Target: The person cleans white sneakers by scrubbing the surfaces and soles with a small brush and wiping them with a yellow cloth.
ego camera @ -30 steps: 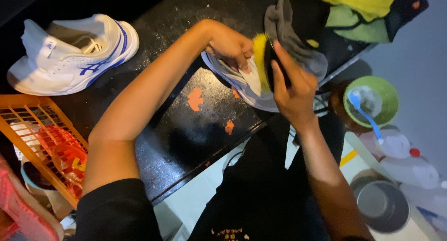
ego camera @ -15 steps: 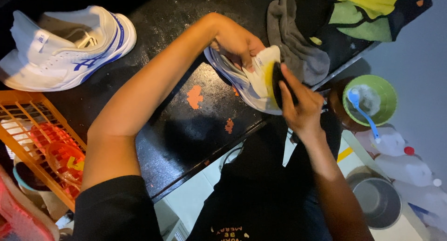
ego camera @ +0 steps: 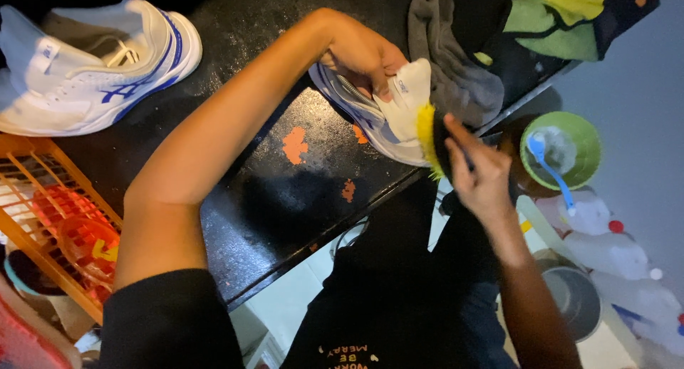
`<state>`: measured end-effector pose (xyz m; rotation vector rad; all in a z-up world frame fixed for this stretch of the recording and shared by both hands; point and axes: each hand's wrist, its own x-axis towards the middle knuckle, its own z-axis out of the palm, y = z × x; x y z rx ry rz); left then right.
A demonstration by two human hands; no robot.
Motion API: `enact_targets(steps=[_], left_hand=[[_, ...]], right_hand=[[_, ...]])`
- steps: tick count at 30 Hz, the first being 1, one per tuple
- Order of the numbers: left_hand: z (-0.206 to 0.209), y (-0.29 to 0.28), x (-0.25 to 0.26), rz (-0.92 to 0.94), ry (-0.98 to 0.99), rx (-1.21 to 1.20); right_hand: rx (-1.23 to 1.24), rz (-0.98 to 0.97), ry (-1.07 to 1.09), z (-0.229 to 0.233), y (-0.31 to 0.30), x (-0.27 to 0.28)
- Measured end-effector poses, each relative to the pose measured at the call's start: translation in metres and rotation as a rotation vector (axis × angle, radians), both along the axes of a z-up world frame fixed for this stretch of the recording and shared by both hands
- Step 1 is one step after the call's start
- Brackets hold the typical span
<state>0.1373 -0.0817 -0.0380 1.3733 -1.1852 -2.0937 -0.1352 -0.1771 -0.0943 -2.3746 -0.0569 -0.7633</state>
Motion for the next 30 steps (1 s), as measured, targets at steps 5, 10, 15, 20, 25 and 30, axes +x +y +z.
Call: enact_targets(steps=[5,10,15,20,25,30], left_hand=[[-0.006,-0.005,0.004,-0.041,-0.065,0.002],[0.004,-0.003,-0.002,0.179,-0.341,0.158],[0.008,-0.001,0.000,-0.006,-0.054,0.037],[0.001,-0.006,-0.003,-0.047,0.025,0.059],[-0.005,-0.005,0.004,-0.056,-0.046,0.031],[-0.016,-0.004,0.014,0.064,-0.231,0.108]], right_hand=[[-0.095,-0.010,-0.095,0.018,0.013,0.034],[-0.011,-0.058,-0.254,0.060,0.023,0.071],[-0.097,-0.010,-0.138,0.039,0.003,0.045],[-0.053,-0.026,-0.021,0.005,-0.005,0.006],[-0.060,-0.056,-0.142,0.027,0.003,0.043],[-0.008,-0.028,-0.248,0.062,0.008,0.077]])
